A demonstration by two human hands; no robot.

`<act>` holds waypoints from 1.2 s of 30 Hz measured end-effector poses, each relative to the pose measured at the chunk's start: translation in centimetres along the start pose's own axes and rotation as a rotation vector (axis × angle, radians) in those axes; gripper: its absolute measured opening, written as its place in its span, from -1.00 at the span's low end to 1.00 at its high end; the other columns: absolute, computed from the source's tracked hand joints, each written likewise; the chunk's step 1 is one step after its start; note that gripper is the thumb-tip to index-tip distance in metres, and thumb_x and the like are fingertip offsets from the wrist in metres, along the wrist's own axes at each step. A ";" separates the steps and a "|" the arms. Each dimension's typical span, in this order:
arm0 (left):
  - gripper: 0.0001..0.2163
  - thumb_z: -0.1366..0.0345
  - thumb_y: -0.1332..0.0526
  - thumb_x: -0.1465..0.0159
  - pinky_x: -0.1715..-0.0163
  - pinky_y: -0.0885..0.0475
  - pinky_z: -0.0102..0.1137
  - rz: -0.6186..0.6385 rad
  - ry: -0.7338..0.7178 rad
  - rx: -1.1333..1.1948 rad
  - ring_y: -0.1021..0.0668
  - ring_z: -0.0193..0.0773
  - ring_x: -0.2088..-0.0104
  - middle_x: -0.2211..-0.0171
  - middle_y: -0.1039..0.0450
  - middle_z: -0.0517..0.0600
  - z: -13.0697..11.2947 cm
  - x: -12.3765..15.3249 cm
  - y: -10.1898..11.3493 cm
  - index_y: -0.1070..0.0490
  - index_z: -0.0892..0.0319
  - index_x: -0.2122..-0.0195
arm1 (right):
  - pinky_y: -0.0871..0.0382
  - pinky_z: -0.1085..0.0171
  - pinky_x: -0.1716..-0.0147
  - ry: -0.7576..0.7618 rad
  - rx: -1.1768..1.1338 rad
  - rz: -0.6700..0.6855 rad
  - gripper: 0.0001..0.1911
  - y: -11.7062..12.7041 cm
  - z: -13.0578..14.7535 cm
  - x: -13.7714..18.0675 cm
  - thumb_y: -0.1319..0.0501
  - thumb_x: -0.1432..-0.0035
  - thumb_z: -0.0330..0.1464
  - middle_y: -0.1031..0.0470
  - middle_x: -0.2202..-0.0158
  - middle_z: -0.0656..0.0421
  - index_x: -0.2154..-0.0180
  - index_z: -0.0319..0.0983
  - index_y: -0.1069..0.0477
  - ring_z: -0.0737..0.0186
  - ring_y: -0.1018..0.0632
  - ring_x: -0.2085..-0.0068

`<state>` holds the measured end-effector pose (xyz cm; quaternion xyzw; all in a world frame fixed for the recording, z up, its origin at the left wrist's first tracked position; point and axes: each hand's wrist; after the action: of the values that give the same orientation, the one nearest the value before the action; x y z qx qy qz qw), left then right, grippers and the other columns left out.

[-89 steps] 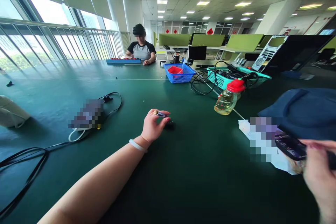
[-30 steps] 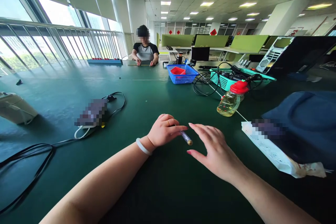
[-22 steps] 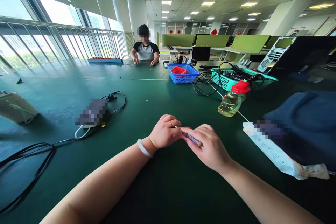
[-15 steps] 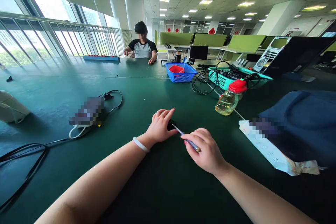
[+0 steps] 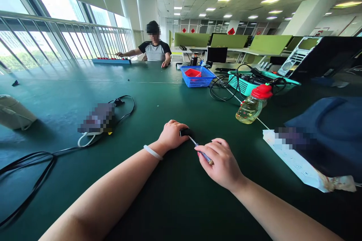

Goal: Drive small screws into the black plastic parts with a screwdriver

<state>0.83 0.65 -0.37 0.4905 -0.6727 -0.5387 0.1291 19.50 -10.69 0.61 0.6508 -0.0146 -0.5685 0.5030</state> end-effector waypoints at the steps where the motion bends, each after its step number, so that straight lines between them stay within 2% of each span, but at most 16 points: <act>1: -0.73 0.23 -0.39 -0.10 0.02 -0.43 -0.10 0.003 0.004 0.003 -0.53 0.00 0.09 0.22 -0.63 -0.01 0.0 0.0 0.0 -0.58 0.06 0.14 | -0.29 0.11 0.06 0.004 0.014 -0.003 -0.85 0.0 0.1 0.0 -0.16 -0.27 -0.47 -0.55 0.41 0.22 0.20 -0.17 -0.48 0.26 -0.53 0.37; 7: -0.75 0.21 -0.40 -0.09 0.06 -0.44 -0.12 0.007 0.006 0.036 -0.53 -0.02 0.13 0.30 -0.62 -0.01 0.2 -0.2 -0.1 -0.58 0.08 0.18 | -0.24 0.10 0.00 0.061 0.124 0.031 -0.85 -0.1 0.5 -0.1 -0.15 -0.29 -0.47 -0.52 0.47 0.25 0.18 -0.18 -0.47 0.28 -0.49 0.42; 13: -0.72 0.24 -0.40 -0.08 0.03 -0.43 -0.13 0.035 0.000 0.027 -0.54 -0.03 0.13 0.25 -0.62 -0.02 0.2 -0.2 0.0 -0.57 0.08 0.16 | -0.22 0.08 -0.01 0.095 0.136 0.112 -0.89 -0.8 0.9 0.2 -0.16 -0.29 -0.44 -0.54 0.45 0.22 0.22 -0.21 -0.47 0.25 -0.50 0.40; 18: -0.71 0.21 -0.40 -0.08 0.03 -0.44 -0.15 0.047 -0.004 0.062 -0.54 -0.06 0.13 0.24 -0.62 -0.02 0.5 -0.2 0.0 -0.57 0.07 0.14 | -0.27 0.10 0.02 -0.004 0.037 0.061 -0.89 -0.7 0.2 0.2 -0.17 -0.26 -0.46 -0.55 0.45 0.24 0.25 -0.18 -0.45 0.25 -0.53 0.40; 23: -0.70 0.20 -0.40 -0.08 0.01 -0.44 -0.17 0.048 -0.016 0.087 -0.56 -0.08 0.13 0.21 -0.62 -0.03 0.8 -0.3 -0.2 -0.56 0.05 0.13 | -0.41 0.17 0.21 -0.208 -0.160 -0.031 -0.91 -0.3 -1.1 0.0 -0.16 -0.29 -0.38 -0.61 0.33 0.19 0.22 -0.13 -0.44 0.20 -0.59 0.34; 26: -0.60 0.23 -0.41 -0.06 0.02 -0.45 -0.13 0.011 -0.017 0.076 -0.55 -0.03 0.10 0.19 -0.61 0.00 0.7 -0.1 -0.2 -0.52 0.05 0.04 | -0.43 0.16 0.23 -0.229 -0.186 -0.019 -0.92 -0.3 -1.5 0.1 -0.17 -0.28 -0.37 -0.61 0.32 0.18 0.21 -0.12 -0.45 0.17 -0.60 0.32; 30: -0.38 0.21 -0.43 -0.06 -0.04 -0.41 -0.05 0.018 -0.035 0.075 -0.52 0.01 0.03 0.11 -0.59 0.03 0.5 0.0 -0.4 -0.36 0.06 -0.17 | -0.40 0.14 0.18 -0.160 -0.151 0.058 -0.89 -0.5 -0.9 0.2 -0.24 -0.23 -0.42 -0.61 0.32 0.19 0.19 -0.14 -0.44 0.18 -0.60 0.31; 33: -0.38 0.21 -0.44 -0.06 -0.10 -0.37 -0.03 -0.018 -0.094 0.079 -0.48 0.03 -0.04 0.00 -0.53 0.08 0.3 0.1 -0.1 -0.36 0.06 -0.17 | -0.38 0.11 0.14 -0.126 -0.142 0.098 -0.82 -0.6 -0.3 0.1 -0.25 -0.20 -0.48 -0.61 0.28 0.18 0.15 -0.15 -0.43 0.17 -0.60 0.28; 36: -0.52 0.22 -0.44 -0.09 -0.11 -0.36 -0.11 -0.080 -0.250 0.086 -0.45 -0.01 -0.07 -0.06 -0.43 0.11 -0.1 0.1 0.5 -0.48 0.04 -0.06 | -0.37 0.09 0.12 -0.131 -0.136 0.107 -0.77 -0.5 -0.1 0.2 -0.23 -0.19 -0.50 -0.61 0.25 0.16 0.12 -0.15 -0.42 0.15 -0.59 0.25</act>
<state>0.57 0.45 0.08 0.4511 -0.6858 -0.5711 0.0016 19.36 -10.45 0.14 0.5749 -0.0433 -0.5818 0.5738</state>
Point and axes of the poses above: each hand's wrist, its own x-axis away from the middle knuckle, its own y-axis out of the back of the hand, z = x × y
